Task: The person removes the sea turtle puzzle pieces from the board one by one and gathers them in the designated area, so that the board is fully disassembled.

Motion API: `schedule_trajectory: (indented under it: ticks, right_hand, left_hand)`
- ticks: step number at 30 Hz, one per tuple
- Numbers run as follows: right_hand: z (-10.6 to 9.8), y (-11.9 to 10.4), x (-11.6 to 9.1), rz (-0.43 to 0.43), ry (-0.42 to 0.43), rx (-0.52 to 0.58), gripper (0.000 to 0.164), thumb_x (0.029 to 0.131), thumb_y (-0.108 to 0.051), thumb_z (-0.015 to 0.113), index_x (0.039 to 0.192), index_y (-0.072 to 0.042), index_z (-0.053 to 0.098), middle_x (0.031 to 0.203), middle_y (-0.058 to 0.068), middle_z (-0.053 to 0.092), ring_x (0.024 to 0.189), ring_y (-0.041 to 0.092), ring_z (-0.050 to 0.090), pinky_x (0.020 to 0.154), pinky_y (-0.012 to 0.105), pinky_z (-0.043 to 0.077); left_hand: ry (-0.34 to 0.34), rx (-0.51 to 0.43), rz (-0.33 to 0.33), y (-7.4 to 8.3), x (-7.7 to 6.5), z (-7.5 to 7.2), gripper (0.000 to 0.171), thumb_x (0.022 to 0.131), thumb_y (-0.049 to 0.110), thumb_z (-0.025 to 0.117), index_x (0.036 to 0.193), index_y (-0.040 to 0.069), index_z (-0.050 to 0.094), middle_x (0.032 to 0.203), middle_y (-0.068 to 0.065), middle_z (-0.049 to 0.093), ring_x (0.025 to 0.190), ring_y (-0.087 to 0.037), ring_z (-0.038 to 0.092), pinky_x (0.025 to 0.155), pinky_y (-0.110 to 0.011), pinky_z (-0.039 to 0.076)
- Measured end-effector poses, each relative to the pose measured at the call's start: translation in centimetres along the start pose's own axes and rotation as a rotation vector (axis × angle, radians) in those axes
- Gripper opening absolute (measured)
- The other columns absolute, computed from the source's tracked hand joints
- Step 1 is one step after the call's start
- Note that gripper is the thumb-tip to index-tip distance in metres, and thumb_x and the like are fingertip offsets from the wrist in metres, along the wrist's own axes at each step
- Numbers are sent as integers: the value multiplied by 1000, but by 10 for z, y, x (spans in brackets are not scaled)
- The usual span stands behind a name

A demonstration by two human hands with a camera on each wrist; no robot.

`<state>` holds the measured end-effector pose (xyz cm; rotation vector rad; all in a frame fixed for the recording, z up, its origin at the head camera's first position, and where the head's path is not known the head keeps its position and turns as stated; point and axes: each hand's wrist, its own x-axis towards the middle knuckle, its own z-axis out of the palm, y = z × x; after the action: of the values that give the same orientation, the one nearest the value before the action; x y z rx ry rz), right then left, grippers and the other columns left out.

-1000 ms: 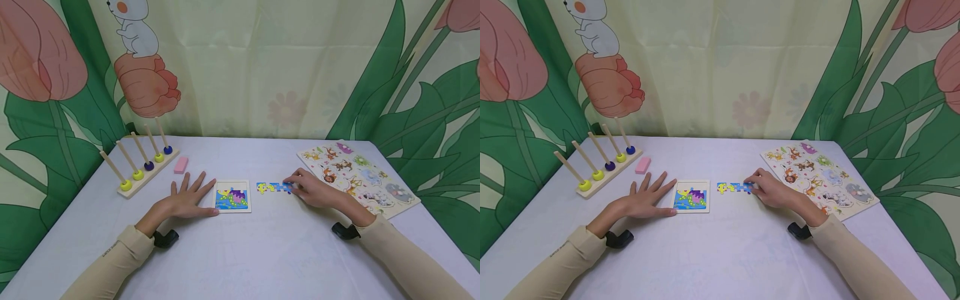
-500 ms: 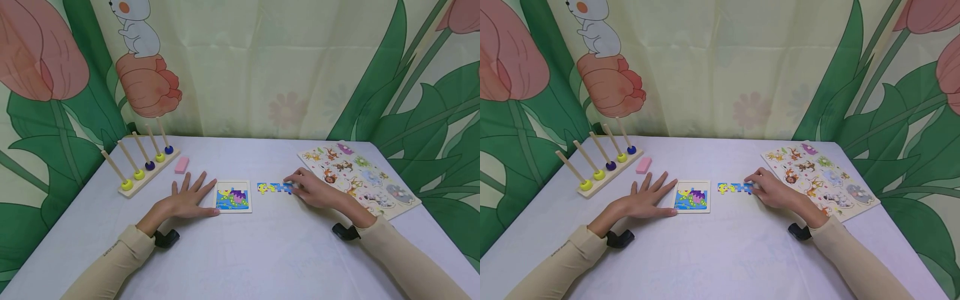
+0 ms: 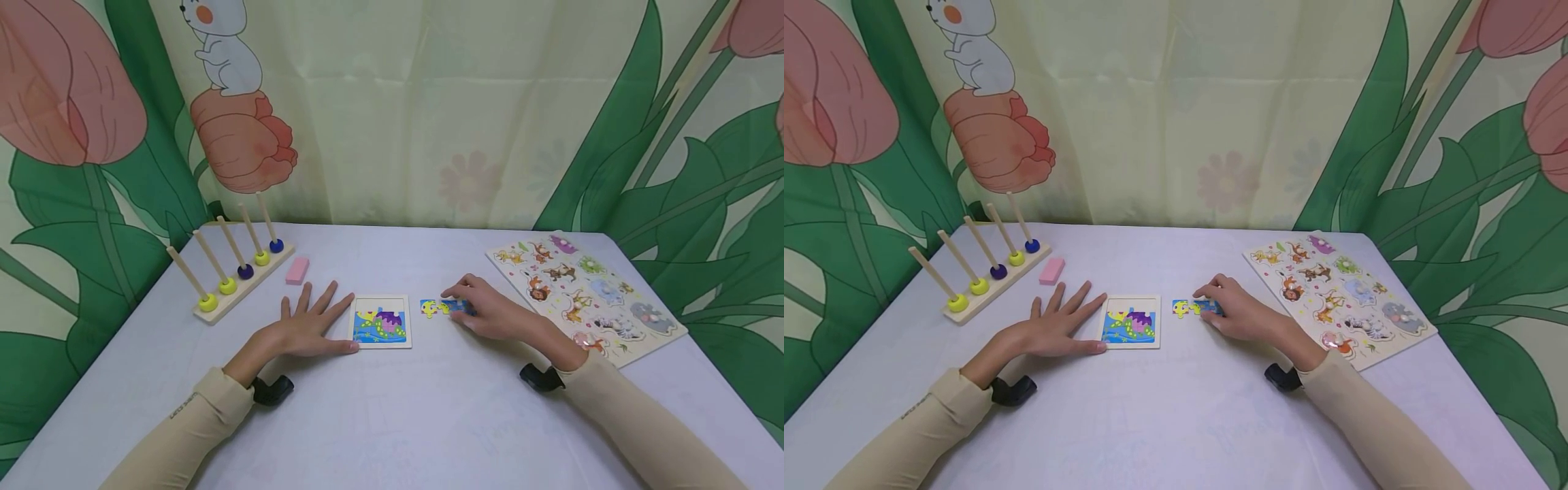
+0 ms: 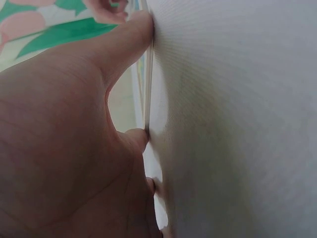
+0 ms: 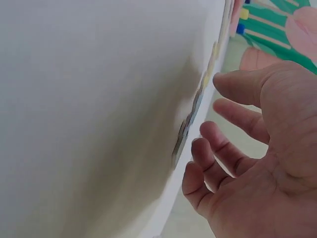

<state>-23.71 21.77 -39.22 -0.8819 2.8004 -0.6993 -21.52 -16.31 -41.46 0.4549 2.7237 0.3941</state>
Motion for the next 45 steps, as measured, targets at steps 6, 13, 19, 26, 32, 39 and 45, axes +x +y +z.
schedule_trajectory:
  ticks: [6, 13, 19, 26, 32, 39, 45]
  right_hand:
    - [6, -15, 10, 7, -22, 23, 39, 102, -17, 71, 140, -11, 66, 127, 12, 57, 115, 26, 55, 100, 43, 49]
    - [13, -30, 24, -32, -44, 33, 38, 103, -17, 70, 140, -11, 66, 126, 9, 58, 114, 22, 54, 99, 40, 49]
    - [20, -41, 35, -65, -60, 38, 37, 102, -16, 70, 139, -11, 67, 123, 7, 59, 108, 19, 53, 95, 35, 49]
    - [27, -57, 47, -91, -82, 37, 37, 102, -15, 70, 138, -9, 68, 122, 8, 61, 104, 19, 54, 91, 32, 49]
    - [33, -69, 56, -139, -85, 35, 35, 103, -15, 69, 137, -8, 68, 123, 9, 61, 106, 20, 54, 93, 32, 49]
    - [39, -80, 67, -170, -79, 28, 32, 104, -17, 69, 135, -9, 70, 121, 9, 60, 108, 20, 54, 94, 32, 48]
    - [44, -83, 75, -176, -109, 19, 28, 104, -15, 66, 131, -12, 73, 122, 8, 60, 105, 18, 53, 93, 32, 49]
  left_hand:
    - [6, 2, 7, 0, 0, 1, 106, 86, 85, 58, 170, 38, 13, 181, -3, -12, 161, -50, -25, 117, -86, -10]
    - [10, 16, -1, -1, 0, 2, 107, 86, 87, 57, 170, 39, 13, 181, -3, -11, 162, -49, -24, 118, -86, -9]
    - [10, 16, -1, -1, 2, 2, 106, 86, 87, 57, 170, 38, 13, 181, -3, -11, 162, -49, -24, 118, -86, -9]
    - [3, 12, -3, 0, 2, 1, 107, 86, 87, 57, 170, 38, 14, 181, -4, -11, 162, -50, -24, 117, -87, -9]
    - [4, 20, -6, -1, 2, 2, 107, 85, 88, 57, 170, 38, 15, 181, -3, -10, 162, -51, -23, 117, -87, -9]
    - [-2, 16, -5, 0, 1, 0, 106, 86, 87, 56, 170, 38, 15, 181, -4, -10, 162, -51, -23, 117, -87, -9]
    - [-11, 12, -3, 1, 1, 0, 106, 86, 87, 56, 170, 38, 15, 181, -4, -10, 162, -51, -23, 117, -87, -8]
